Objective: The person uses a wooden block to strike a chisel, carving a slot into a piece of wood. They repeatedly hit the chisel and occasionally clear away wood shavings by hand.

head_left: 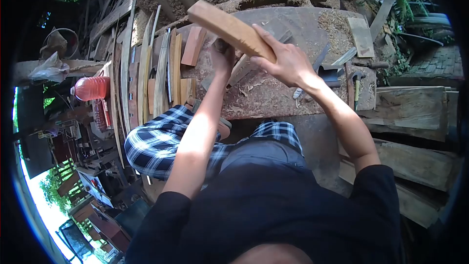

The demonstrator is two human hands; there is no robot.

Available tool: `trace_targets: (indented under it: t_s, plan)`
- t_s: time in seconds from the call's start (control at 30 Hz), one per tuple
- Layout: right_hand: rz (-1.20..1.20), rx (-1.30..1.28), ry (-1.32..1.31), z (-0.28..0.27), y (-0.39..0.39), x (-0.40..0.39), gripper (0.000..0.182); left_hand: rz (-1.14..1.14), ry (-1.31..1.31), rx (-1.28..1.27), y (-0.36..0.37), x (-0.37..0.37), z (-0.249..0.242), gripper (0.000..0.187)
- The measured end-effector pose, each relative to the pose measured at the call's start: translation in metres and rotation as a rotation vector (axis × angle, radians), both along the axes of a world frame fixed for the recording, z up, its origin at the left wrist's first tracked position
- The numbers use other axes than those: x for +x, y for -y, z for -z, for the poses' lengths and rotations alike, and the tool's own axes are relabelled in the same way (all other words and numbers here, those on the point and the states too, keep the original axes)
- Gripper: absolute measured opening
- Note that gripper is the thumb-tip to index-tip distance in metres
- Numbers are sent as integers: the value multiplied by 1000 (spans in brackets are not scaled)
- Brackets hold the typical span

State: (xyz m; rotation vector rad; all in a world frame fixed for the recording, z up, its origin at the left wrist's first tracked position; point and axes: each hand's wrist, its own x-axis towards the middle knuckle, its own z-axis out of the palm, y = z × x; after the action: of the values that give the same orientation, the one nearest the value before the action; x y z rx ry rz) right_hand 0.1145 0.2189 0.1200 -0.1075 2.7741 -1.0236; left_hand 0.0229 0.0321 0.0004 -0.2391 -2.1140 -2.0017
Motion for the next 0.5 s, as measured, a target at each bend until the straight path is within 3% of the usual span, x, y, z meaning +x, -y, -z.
trace_targets:
  t_s: [0.07,0.13,0.2,0.33,0.5]
  plan:
    - [95,-103,-10,22,0,0,81,53,316,-83,16,3,4,21]
    - [191,-199,-33,49,-8,-7,82,-29,246,1,15,7,4,30]
    - [194,-6,116,84,-16,-12,85,-29,272,261,16,8,-3,31]
    - [181,77,320,123,-16,3,86,-57,253,400,23,4,-15,38]
    - [247,7,339,137,-13,10,88,-71,239,317,5,-3,-29,39]
